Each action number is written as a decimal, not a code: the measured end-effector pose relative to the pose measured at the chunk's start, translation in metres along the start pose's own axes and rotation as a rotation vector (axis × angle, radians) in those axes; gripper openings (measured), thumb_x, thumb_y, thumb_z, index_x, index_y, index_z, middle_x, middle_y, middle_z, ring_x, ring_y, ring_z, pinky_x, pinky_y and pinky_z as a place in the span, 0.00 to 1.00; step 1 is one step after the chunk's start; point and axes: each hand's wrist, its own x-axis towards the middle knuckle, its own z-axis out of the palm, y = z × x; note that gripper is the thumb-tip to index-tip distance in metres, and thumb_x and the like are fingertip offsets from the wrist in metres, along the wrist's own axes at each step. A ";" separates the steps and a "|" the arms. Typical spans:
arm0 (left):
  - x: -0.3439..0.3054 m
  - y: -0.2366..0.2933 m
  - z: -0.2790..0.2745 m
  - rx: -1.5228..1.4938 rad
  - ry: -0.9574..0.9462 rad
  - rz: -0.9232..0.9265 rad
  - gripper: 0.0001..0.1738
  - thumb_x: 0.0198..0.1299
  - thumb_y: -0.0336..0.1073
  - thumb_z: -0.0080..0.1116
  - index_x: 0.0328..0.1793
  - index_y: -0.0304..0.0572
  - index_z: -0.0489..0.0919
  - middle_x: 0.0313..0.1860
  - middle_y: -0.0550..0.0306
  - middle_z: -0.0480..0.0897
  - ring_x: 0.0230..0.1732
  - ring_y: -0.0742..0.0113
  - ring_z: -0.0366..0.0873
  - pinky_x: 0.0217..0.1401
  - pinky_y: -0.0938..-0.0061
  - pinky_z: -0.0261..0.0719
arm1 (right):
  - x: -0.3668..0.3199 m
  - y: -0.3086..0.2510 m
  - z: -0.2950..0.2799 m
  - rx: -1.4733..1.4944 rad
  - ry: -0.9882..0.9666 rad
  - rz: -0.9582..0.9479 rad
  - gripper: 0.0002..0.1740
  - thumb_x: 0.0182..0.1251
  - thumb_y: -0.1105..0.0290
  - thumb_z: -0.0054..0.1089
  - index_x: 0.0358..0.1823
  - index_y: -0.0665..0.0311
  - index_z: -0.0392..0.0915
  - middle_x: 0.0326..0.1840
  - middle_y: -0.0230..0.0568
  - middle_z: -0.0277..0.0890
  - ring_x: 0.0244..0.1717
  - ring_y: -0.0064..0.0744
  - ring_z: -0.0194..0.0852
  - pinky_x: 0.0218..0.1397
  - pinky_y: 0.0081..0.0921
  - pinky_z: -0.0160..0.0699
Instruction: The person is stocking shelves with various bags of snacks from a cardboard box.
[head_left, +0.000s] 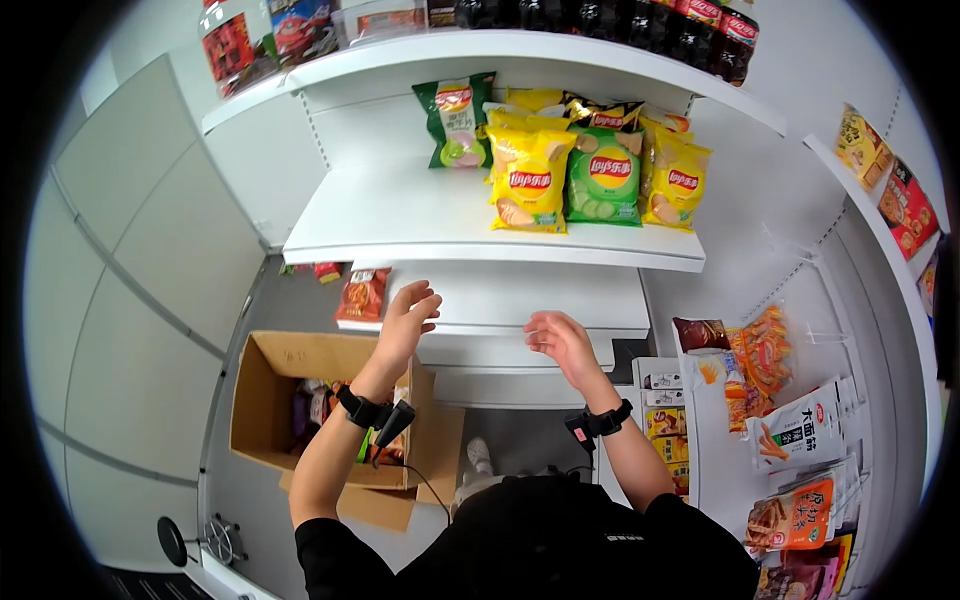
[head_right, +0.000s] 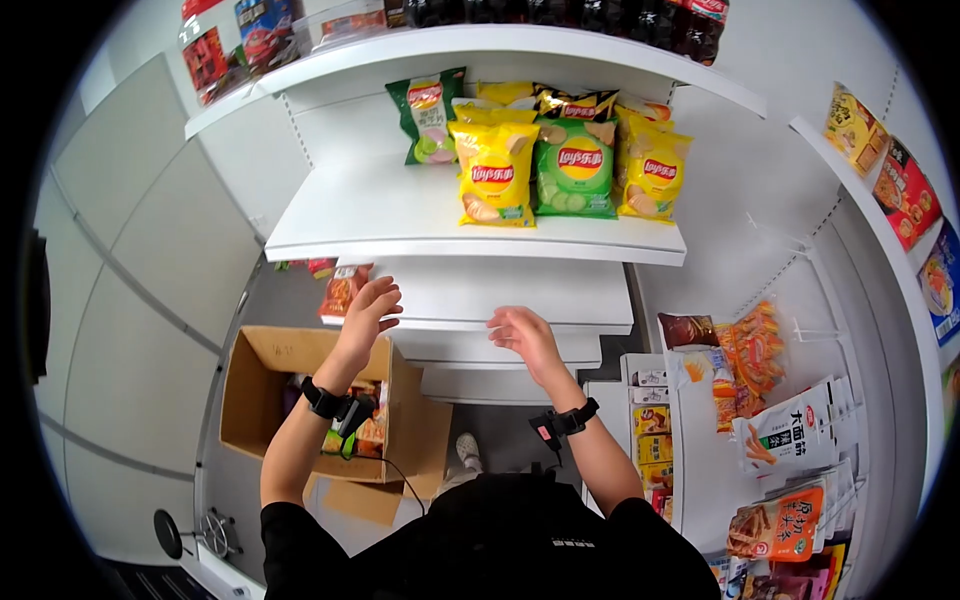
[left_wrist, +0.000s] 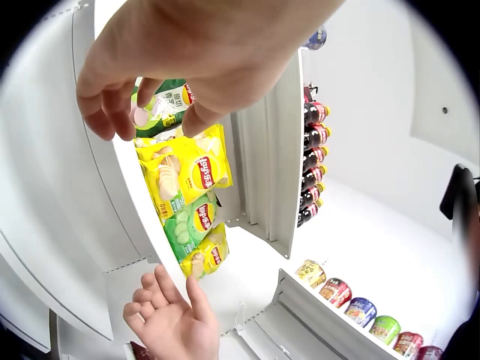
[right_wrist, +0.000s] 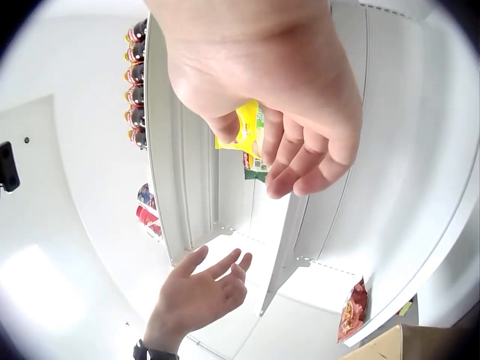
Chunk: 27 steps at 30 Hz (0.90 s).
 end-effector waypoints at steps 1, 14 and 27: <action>-0.013 -0.005 -0.003 0.001 0.022 -0.014 0.34 0.61 0.44 0.58 0.68 0.33 0.63 0.61 0.51 0.71 0.49 0.68 0.75 0.52 0.71 0.73 | -0.004 0.004 0.003 -0.002 -0.006 0.017 0.18 0.73 0.60 0.45 0.50 0.68 0.73 0.44 0.46 0.77 0.42 0.32 0.76 0.50 0.30 0.75; -0.133 -0.075 -0.092 -0.036 0.362 -0.137 0.29 0.64 0.45 0.54 0.68 0.38 0.66 0.52 0.61 0.75 0.47 0.72 0.73 0.51 0.73 0.72 | -0.007 0.075 0.054 0.026 -0.148 0.214 0.18 0.71 0.59 0.49 0.48 0.68 0.74 0.41 0.43 0.79 0.39 0.30 0.77 0.46 0.27 0.76; -0.215 -0.236 -0.253 -0.422 0.813 -0.531 0.12 0.60 0.44 0.58 0.42 0.48 0.73 0.38 0.65 0.73 0.37 0.71 0.74 0.41 0.71 0.73 | 0.014 0.160 0.135 -0.117 -0.210 0.475 0.17 0.71 0.59 0.50 0.46 0.67 0.74 0.39 0.41 0.79 0.38 0.29 0.77 0.44 0.25 0.76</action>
